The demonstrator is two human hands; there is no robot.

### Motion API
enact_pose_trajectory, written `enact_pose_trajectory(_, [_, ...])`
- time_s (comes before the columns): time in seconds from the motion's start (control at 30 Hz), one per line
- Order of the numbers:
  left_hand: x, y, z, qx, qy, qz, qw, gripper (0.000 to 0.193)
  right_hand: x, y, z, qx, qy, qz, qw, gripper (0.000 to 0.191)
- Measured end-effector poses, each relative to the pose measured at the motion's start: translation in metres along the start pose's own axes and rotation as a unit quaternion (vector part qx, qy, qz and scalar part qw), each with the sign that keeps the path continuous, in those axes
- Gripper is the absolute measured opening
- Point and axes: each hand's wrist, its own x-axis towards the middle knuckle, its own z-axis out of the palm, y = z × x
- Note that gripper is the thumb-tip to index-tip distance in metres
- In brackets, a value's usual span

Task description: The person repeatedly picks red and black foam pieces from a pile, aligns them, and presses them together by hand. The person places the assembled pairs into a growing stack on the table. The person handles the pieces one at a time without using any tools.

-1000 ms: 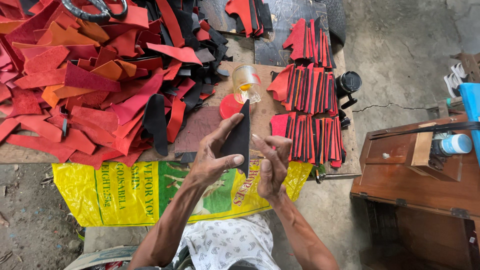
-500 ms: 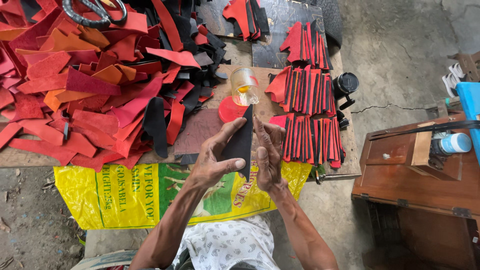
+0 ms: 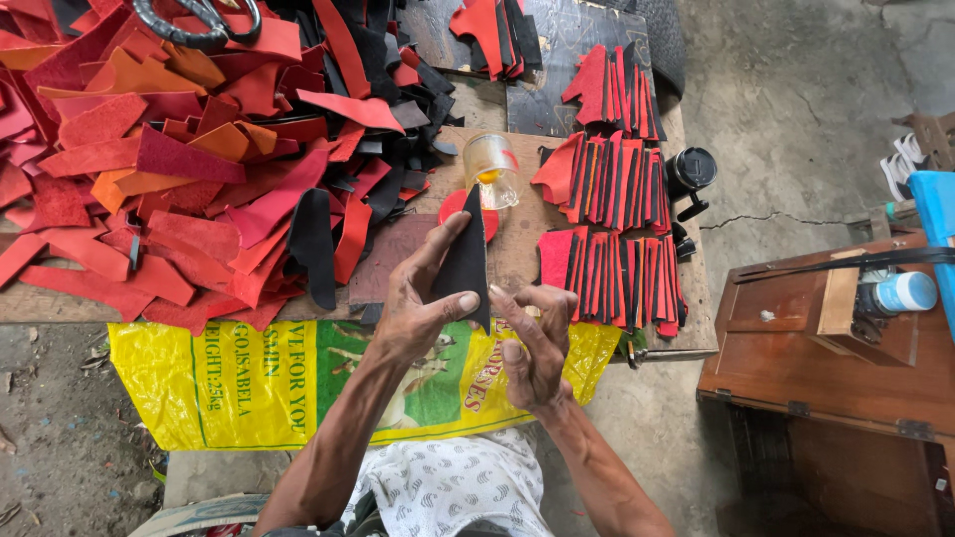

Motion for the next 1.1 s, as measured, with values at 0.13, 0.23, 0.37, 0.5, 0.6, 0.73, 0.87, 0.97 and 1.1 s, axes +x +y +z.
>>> enact_pose_trajectory(0.13, [-0.002, 0.001, 0.001, 0.004, -0.017, -0.031, 0.999, 0.103, 0.008, -0.002, 0.0, 0.011, -0.012, 0.008, 1.0, 0.057])
enact_pose_trajectory(0.23, [-0.002, 0.001, 0.001, 0.021, -0.025, -0.022, 0.999, 0.102, 0.013, -0.003, 0.0, 0.012, -0.006, 0.0, 1.0, 0.056])
enact_pose_trajectory(0.37, [0.001, -0.002, -0.003, 0.006, 0.003, -0.006, 1.0, 0.103, 0.012, -0.008, -0.001, -0.035, 0.013, -0.035, 0.999, 0.046])
enact_pose_trajectory(0.5, [0.002, -0.005, -0.003, -0.038, 0.008, -0.022, 0.999, 0.105, 0.01, -0.011, -0.002, -0.042, 0.023, -0.019, 0.999, 0.039])
enact_pose_trajectory(0.6, [0.003, -0.007, -0.003, -0.008, 0.013, 0.019, 1.0, 0.102, 0.012, -0.011, 0.0, -0.056, 0.036, -0.038, 0.997, 0.037])
enact_pose_trajectory(0.73, [0.004, -0.006, -0.004, -0.046, 0.044, -0.01, 0.998, 0.101, 0.014, -0.011, 0.002, -0.061, 0.036, -0.048, 0.996, 0.036])
enact_pose_trajectory(0.87, [0.003, -0.004, -0.003, -0.022, 0.032, 0.022, 0.999, 0.096, 0.013, -0.011, 0.002, -0.072, 0.038, -0.051, 0.995, 0.035])
enact_pose_trajectory(0.97, [0.004, 0.0, -0.003, -0.06, 0.062, 0.0, 0.996, 0.097, 0.01, -0.011, -0.002, -0.07, 0.038, -0.082, 0.993, 0.029])
enact_pose_trajectory(1.1, [0.006, 0.006, -0.003, -0.087, 0.058, -0.006, 0.994, 0.098, 0.008, -0.01, -0.001, 0.011, 0.073, -0.017, 0.997, 0.03])
